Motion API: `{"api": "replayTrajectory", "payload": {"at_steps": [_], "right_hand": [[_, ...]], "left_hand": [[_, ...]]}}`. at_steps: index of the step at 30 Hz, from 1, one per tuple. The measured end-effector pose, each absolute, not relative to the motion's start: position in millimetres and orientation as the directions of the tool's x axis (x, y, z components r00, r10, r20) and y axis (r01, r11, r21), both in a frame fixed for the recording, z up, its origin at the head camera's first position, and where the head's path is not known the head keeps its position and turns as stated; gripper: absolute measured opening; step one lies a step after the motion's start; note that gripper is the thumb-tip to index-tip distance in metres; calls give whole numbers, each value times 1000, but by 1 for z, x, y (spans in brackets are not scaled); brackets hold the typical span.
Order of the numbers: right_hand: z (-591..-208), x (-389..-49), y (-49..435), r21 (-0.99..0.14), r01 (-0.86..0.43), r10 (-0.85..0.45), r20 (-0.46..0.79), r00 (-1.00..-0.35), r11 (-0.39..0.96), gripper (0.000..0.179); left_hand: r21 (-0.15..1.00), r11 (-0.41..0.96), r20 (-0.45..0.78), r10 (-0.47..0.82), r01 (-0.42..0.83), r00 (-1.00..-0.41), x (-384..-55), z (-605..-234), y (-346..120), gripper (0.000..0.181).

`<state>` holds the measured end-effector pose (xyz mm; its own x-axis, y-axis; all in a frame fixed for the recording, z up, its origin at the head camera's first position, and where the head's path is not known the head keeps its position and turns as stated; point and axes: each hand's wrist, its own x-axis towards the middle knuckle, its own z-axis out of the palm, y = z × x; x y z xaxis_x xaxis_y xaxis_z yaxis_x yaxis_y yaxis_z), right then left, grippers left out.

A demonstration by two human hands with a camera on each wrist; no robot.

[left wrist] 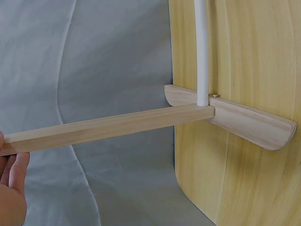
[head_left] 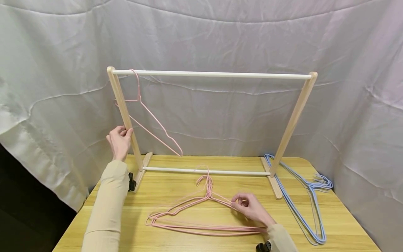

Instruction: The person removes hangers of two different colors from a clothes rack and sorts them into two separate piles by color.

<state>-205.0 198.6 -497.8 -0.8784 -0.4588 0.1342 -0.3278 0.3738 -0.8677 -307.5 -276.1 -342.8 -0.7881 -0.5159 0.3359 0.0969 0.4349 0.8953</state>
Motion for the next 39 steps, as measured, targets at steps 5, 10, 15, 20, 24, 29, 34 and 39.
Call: {"api": "replayTrajectory", "payload": {"at_steps": [5,10,15,20,24,29,34,39], "right_hand": [[-498,-204,202,-864,-312,-475,99,-875,395,14],[-499,-203,206,-854,-314,-488,82,-869,415,12],[-500,-204,208,-809,-389,-511,130,-849,441,8],[-502,-205,209,-776,-414,-511,139,-848,476,9],[-501,-204,209,-769,-411,-505,133,-852,489,8],[-500,-204,209,-774,-394,-495,122,-860,495,9],[-501,-205,209,-774,-365,-477,94,-874,517,9],[-506,-206,209,-752,-358,-460,82,-884,554,9]], "left_hand": [[893,441,338,-520,93,-785,-307,-342,-276,34],[892,443,337,-520,90,-785,-307,-343,-275,35],[890,446,342,-518,93,-784,-307,-343,-275,34],[884,457,350,-516,94,-782,-308,-343,-276,33],[884,459,346,-518,87,-782,-308,-343,-276,34],[883,463,346,-518,83,-782,-308,-343,-276,35],[883,461,348,-518,88,-782,-308,-343,-276,34],[886,456,344,-519,88,-782,-308,-343,-276,35]]}}
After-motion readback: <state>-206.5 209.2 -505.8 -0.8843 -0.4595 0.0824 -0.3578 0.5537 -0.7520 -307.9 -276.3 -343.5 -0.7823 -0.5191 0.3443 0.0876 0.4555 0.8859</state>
